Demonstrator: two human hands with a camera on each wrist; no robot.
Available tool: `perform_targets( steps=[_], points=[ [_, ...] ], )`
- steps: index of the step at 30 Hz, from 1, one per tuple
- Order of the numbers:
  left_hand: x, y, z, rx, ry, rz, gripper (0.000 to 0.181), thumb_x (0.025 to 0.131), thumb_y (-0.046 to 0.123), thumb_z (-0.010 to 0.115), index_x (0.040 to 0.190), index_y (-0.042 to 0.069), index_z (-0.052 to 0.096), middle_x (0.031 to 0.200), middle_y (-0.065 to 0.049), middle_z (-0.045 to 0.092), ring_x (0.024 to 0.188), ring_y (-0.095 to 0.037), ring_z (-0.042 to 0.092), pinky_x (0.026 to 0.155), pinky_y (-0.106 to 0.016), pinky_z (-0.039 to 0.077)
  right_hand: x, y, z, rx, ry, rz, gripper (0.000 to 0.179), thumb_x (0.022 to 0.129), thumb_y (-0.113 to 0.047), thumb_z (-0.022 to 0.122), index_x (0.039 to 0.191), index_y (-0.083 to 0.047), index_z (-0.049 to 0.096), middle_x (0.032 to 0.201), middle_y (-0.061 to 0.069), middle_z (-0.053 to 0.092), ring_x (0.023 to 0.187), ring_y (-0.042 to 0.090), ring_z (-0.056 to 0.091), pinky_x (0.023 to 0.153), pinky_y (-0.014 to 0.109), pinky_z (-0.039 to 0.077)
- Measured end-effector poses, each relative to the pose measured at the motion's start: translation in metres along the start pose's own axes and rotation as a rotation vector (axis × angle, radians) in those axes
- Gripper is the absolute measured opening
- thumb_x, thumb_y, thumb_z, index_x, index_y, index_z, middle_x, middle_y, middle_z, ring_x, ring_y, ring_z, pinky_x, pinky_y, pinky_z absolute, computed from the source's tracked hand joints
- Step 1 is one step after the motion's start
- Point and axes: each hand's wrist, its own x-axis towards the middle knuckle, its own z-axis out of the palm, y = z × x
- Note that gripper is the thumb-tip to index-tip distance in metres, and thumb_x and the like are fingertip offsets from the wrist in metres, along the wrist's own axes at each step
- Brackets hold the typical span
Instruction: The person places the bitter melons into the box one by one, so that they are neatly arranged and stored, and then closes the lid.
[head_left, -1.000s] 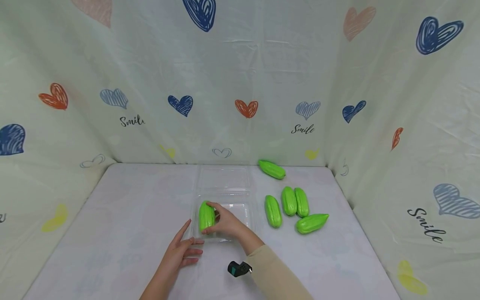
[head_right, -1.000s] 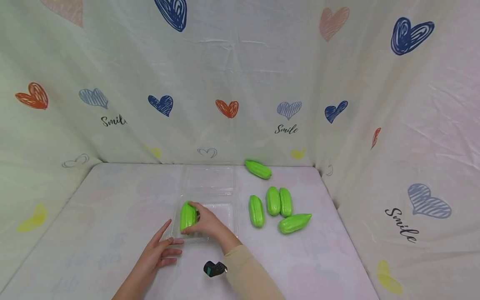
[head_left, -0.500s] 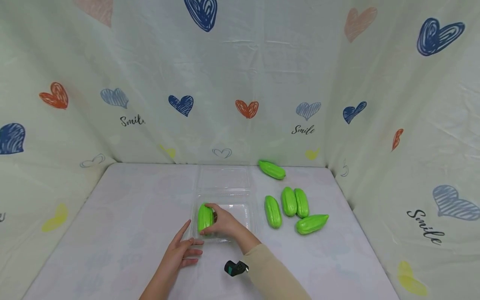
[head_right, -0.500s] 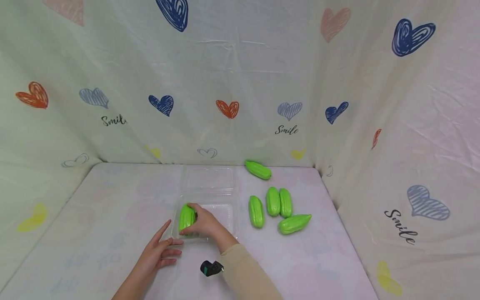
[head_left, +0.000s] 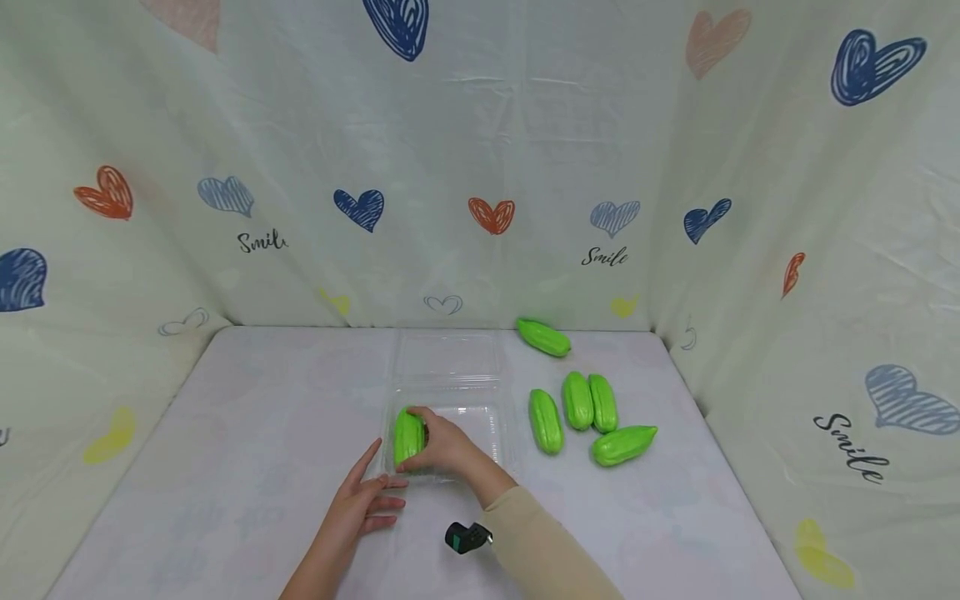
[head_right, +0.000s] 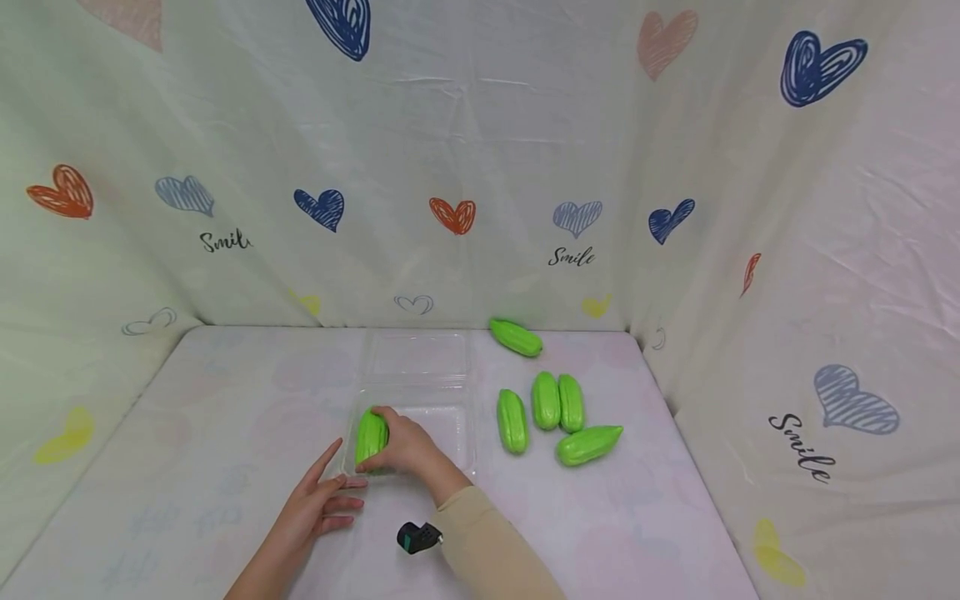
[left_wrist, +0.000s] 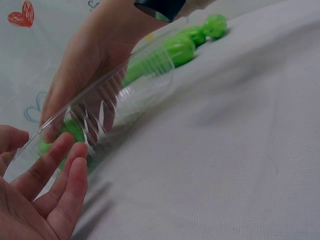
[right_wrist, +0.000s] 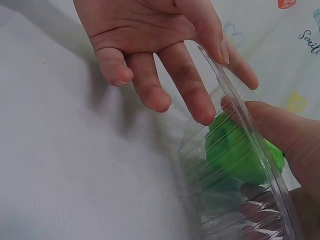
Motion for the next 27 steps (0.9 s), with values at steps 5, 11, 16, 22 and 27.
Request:
perform_targets(
  steps=[5, 11, 16, 22, 27],
  points=[
    [-0.001, 0.000, 0.000, 0.005, -0.001, 0.003, 0.063, 0.099, 0.013, 0.050, 0.156, 0.024, 0.024, 0.105, -0.015, 0.070, 0.082, -0.027, 0.070, 0.066, -0.039, 0.057, -0.001, -0.001, 0.000, -0.005, -0.007, 0.013, 0.093, 0.066, -0.035, 0.090, 0.145, -0.018, 0.043, 0.124, 0.005, 0.061, 0.104, 0.017, 0.058, 0.087, 0.037, 0.050],
    [0.000, -0.001, 0.000, 0.005, 0.004, 0.000, 0.062, 0.099, 0.014, 0.050, 0.155, 0.024, 0.024, 0.105, -0.015, 0.070, 0.082, -0.028, 0.070, 0.067, -0.040, 0.057, -0.003, -0.001, -0.005, -0.009, -0.041, 0.010, 0.091, 0.070, -0.039, 0.087, 0.146, -0.017, 0.042, 0.128, 0.007, 0.059, 0.109, 0.020, 0.057, 0.091, 0.039, 0.048],
    [0.000, -0.001, 0.000, 0.010, 0.008, -0.003, 0.062, 0.099, 0.013, 0.049, 0.156, 0.023, 0.024, 0.105, -0.015, 0.070, 0.082, -0.029, 0.069, 0.067, -0.041, 0.057, -0.003, 0.001, -0.008, -0.006, -0.064, -0.010, 0.089, 0.072, -0.038, 0.086, 0.146, -0.017, 0.043, 0.129, 0.007, 0.059, 0.110, 0.019, 0.056, 0.093, 0.038, 0.047],
    [0.001, -0.002, -0.001, 0.006, 0.002, -0.003, 0.062, 0.100, 0.014, 0.050, 0.156, 0.024, 0.024, 0.107, -0.016, 0.069, 0.083, -0.029, 0.069, 0.067, -0.042, 0.057, -0.002, 0.005, -0.010, 0.048, -0.087, -0.024, 0.087, 0.072, -0.033, 0.086, 0.146, -0.019, 0.043, 0.122, 0.003, 0.061, 0.105, 0.016, 0.058, 0.089, 0.034, 0.048],
    [0.001, -0.002, -0.001, 0.007, 0.003, -0.002, 0.062, 0.100, 0.014, 0.050, 0.156, 0.023, 0.024, 0.106, -0.016, 0.070, 0.083, -0.029, 0.069, 0.067, -0.042, 0.057, -0.001, 0.007, -0.010, 0.076, -0.097, -0.035, 0.087, 0.071, -0.031, 0.087, 0.146, -0.019, 0.043, 0.115, 0.001, 0.062, 0.097, 0.015, 0.060, 0.083, 0.031, 0.049]
  ],
)
